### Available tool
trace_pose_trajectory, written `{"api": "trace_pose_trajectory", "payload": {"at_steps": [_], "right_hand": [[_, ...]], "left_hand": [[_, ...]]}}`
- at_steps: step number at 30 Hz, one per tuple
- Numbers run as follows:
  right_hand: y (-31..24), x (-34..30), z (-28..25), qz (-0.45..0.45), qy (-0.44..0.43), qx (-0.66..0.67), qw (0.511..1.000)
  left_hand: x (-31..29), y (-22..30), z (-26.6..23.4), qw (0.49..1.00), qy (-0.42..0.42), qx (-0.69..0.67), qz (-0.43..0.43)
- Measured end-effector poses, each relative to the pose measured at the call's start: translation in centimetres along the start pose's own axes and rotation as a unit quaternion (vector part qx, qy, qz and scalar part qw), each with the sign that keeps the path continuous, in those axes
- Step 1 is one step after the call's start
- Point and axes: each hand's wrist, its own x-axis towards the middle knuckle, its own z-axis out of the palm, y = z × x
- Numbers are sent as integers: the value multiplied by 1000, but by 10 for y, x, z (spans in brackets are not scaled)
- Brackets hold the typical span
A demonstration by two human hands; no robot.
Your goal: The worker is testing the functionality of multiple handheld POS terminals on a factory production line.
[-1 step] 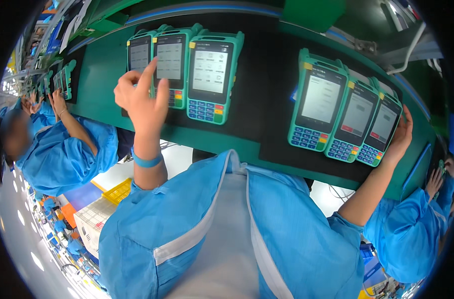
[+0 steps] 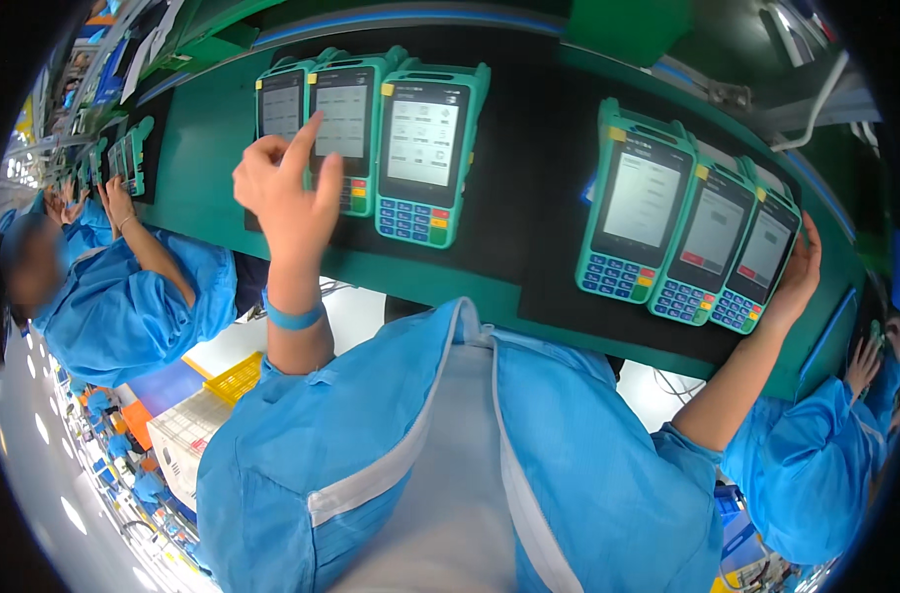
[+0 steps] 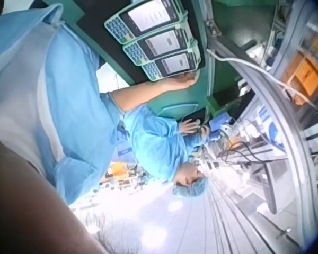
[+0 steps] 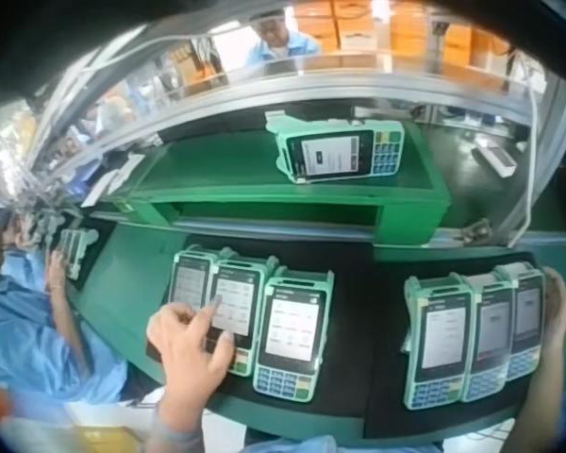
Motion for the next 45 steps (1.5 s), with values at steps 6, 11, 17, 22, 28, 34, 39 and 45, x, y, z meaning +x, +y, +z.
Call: {"api": "trace_pose_trajectory", "payload": {"at_steps": [6, 11, 17, 22, 28, 34, 39, 45], "right_hand": [[10, 9, -21, -11, -29, 9, 999], [12, 11, -24, -13, -34, 23, 999], [10, 10, -22, -17, -24, 13, 999], [9, 6, -17, -16, -38, 36, 998], [9, 6, -16, -11, -26, 39, 999], [10, 6, -16, -13, -25, 33, 999], [10, 6, -15, -15, -26, 30, 999], [12, 8, -21, -7, -23, 27, 999]], "left_hand": [[3, -34, -4, 999, 26, 9, -47], [9, -59, 3, 997, 9, 44, -58], [13, -26, -7, 1000, -13, 10, -17], [2, 35, -12, 983, -73, -103, 132], [4, 46, 0, 982, -72, -106, 139], [1, 24, -12, 994, -59, -39, 80], [5, 5, 0, 996, -14, -14, 82], [2, -4, 3, 998, -34, -29, 52]]}}
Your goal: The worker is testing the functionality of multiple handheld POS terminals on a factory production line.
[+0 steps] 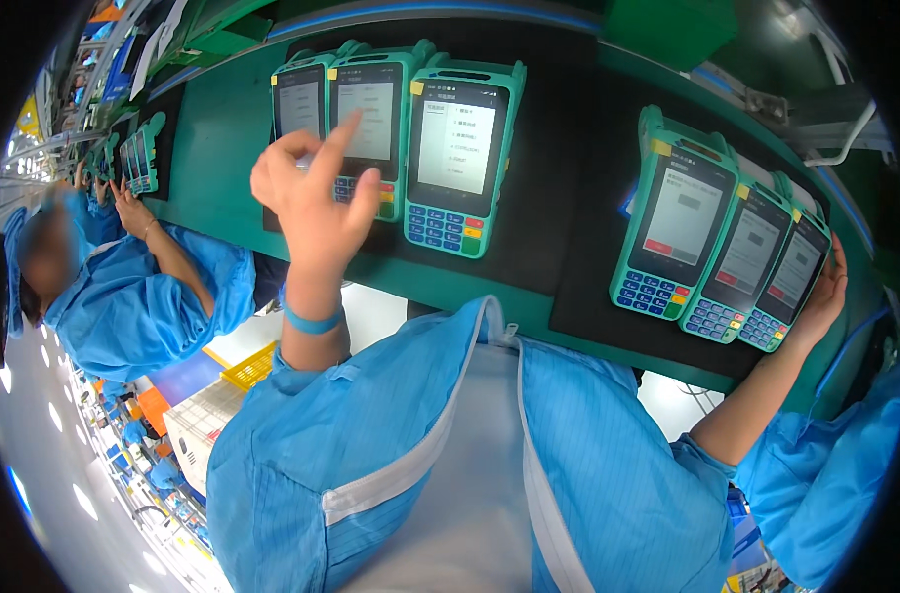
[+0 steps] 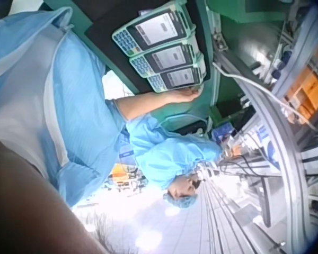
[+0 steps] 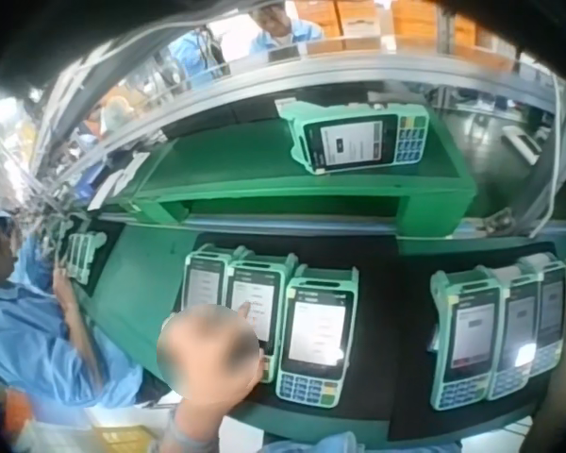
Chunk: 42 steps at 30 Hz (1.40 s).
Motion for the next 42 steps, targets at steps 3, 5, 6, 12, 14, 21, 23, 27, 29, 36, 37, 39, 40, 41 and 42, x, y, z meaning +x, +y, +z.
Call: {"api": "trace_pose_trajectory", "payload": {"at_steps": [3, 5, 6, 12, 14, 21, 23, 27, 29, 36, 37, 39, 40, 41, 42], "right_hand": [[-1, 1, 0, 7, 0, -1, 1000], [-2, 1, 2, 17, 1, 12, 1000], [-2, 1, 3, 6, -4, -5, 1000], [-1, 0, -2, 9, 6, -11, 1000], [1, 3, -7, 15, -15, 13, 1000], [0, -1, 13, -59, 83, -158, 982], [-3, -7, 33, -43, 73, -91, 992], [-16, -25, 64, -48, 30, -50, 997], [-22, -27, 72, -36, 41, -55, 997], [-26, -34, 78, -50, -8, -71, 996], [-26, -35, 79, -49, -7, -71, 996], [-25, -36, 80, -51, -14, -65, 996], [-25, -37, 80, -44, -17, -56, 997], [-26, -37, 79, -48, -18, -67, 996], [-27, -38, 79, -54, -26, -77, 995]], "left_hand": [[-3, -13, -8, 999, 7, 26, -46], [-2, -24, -8, 997, 23, 56, -54], [-1, -29, -8, 996, 27, 67, -59], [3, -42, 4, 995, 24, 76, -65], [4, -39, 1, 996, 27, 66, -61], [5, 31, -16, 995, 6, -99, 27], [7, 62, -16, 979, -19, -194, 62], [17, 115, -1, 934, -97, -333, 89], [21, 139, 9, 903, -139, -399, 83], [24, 186, 35, 890, -158, -423, 60], [24, 187, 36, 882, -164, -439, 43], [23, 191, 38, 865, -174, -471, 7], [24, 192, 39, 870, -168, -463, 16], [24, 193, 40, 876, -162, -453, 25], [24, 193, 40, 882, -155, -444, 33]]}}
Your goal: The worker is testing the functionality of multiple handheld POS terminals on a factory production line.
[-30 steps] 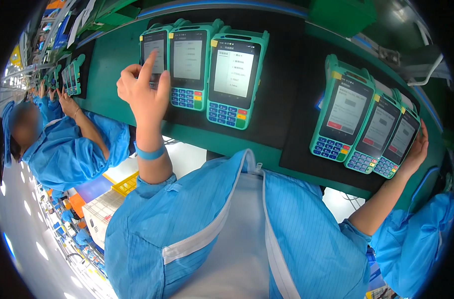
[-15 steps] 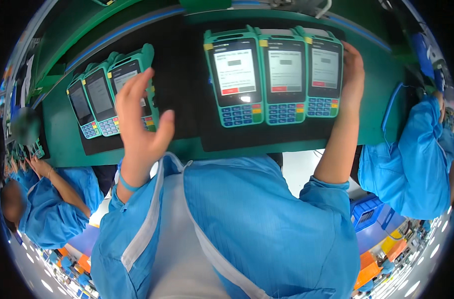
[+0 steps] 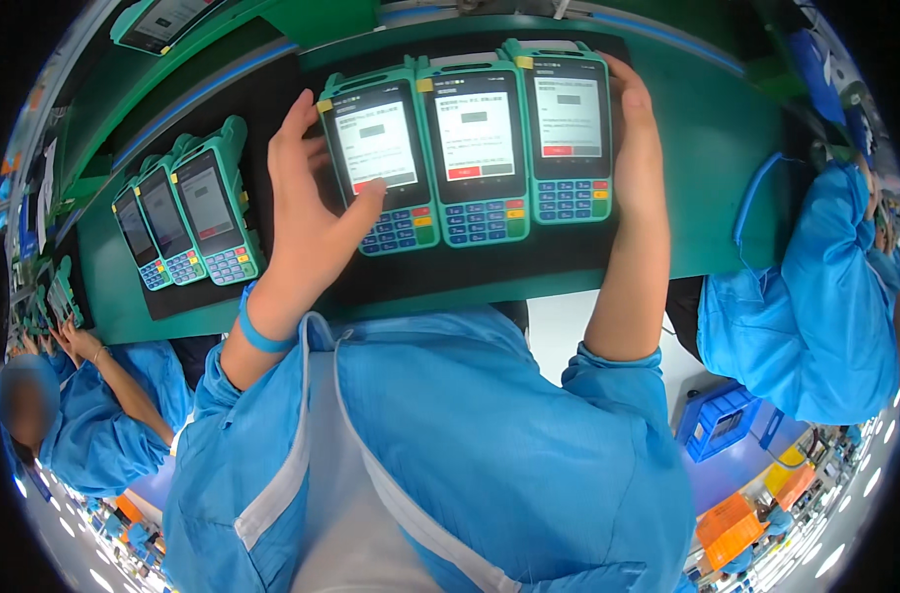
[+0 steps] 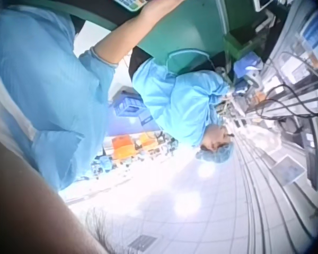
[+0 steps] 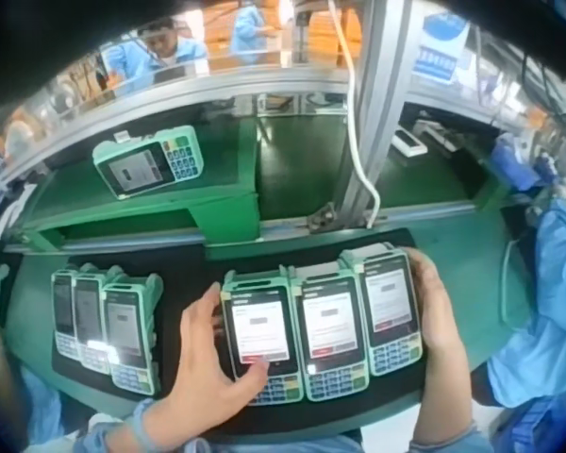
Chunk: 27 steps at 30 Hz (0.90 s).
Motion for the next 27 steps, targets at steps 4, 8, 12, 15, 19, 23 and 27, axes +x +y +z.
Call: {"api": "trace_pose_trajectory", "payload": {"at_steps": [4, 8, 12, 15, 19, 23, 27], "right_hand": [[-3, -3, -3, 3, -23, -35, 999], [-8, -6, -3, -3, -38, -100, 994], [-20, -12, 3, -38, -10, -100, 994], [-33, -25, 10, -35, -22, -165, 985], [-47, -37, 19, -35, -52, -259, 964], [-48, -46, 30, -68, -27, -350, 934], [-43, -49, 30, -94, -13, -432, 897]], "left_hand": [[0, 1, 3, 1000, -3, 22, -13], [-1, 2, 5, 999, -19, 31, -19], [-1, 2, 5, 999, -17, 26, -24], [0, 2, 5, 999, -15, 36, -22], [2, 4, 7, 999, -6, 34, -25], [2, 6, 9, 999, -6, 38, -28], [2, 7, 9, 999, -10, 42, -24]]}}
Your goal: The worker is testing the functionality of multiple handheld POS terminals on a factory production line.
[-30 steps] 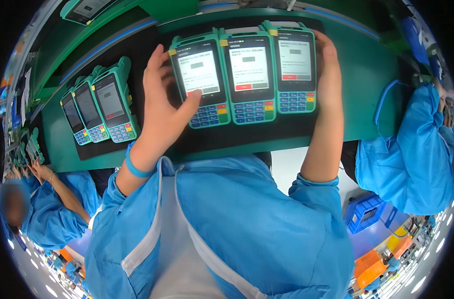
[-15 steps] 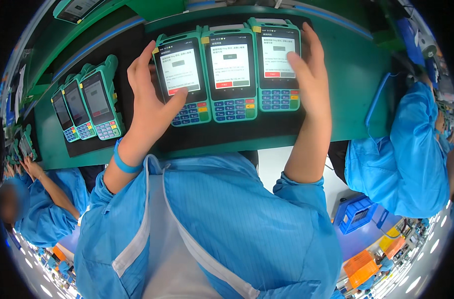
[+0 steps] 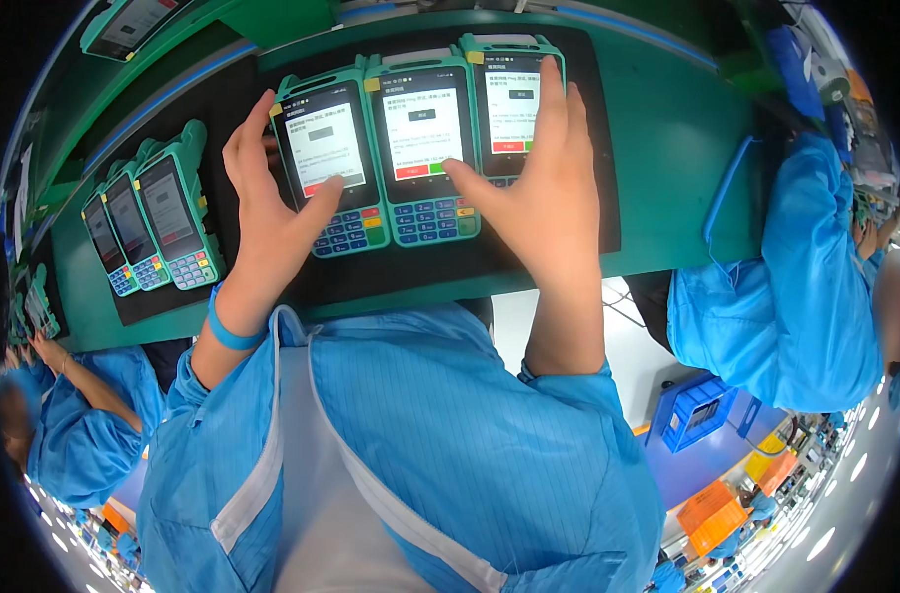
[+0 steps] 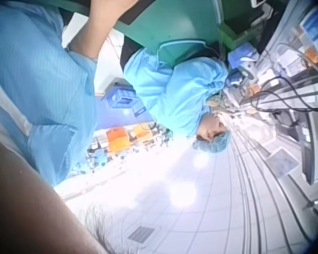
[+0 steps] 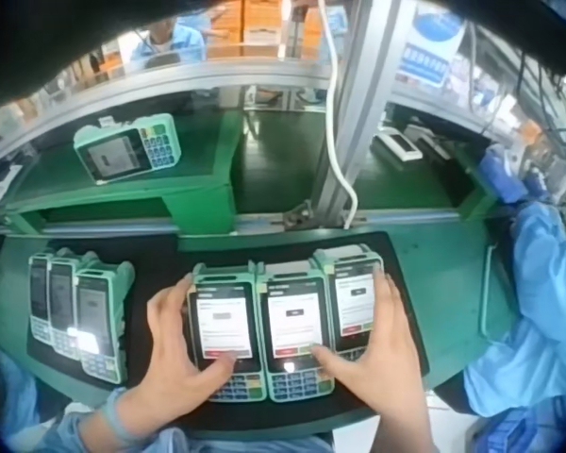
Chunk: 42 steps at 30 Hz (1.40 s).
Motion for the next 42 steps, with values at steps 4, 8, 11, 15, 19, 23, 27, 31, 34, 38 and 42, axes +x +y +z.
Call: {"api": "trace_pose_trajectory", "payload": {"at_steps": [4, 8, 11, 15, 19, 23, 27, 31, 34, 38, 42], "right_hand": [[21, 2, -12, 38, -2, 261, 964], [43, 3, -27, 102, -2, 401, 910], [50, 4, -27, 79, -1, 397, 915], [49, 4, -22, 72, 11, 362, 929], [49, 6, -21, 64, 18, 340, 938], [52, 6, -22, 59, 28, 333, 940], [54, 7, -14, 65, 43, 417, 906], [57, 7, -12, 80, 50, 434, 896], [59, 6, -16, 74, 51, 435, 896], [59, 5, -12, 69, 48, 405, 910], [60, 5, -15, 65, 49, 383, 920]], "left_hand": [[-1, 2, 3, 1000, 2, 3, -2], [1, 4, 9, 999, 27, 26, 9], [0, 5, 10, 999, 37, 25, 14], [-1, 5, 4, 1000, 15, -3, 24], [-1, 6, 2, 1000, 6, -23, 16], [-2, 6, 2, 1000, 2, -22, 17], [-1, 4, 1, 999, 11, -20, 23], [-1, 6, 5, 1000, 20, 8, 9], [-3, 6, 4, 999, 20, -21, 20], [-2, 1, -1, 997, 22, -71, 18], [-7, -2, 5, 996, 25, -42, 69]]}}
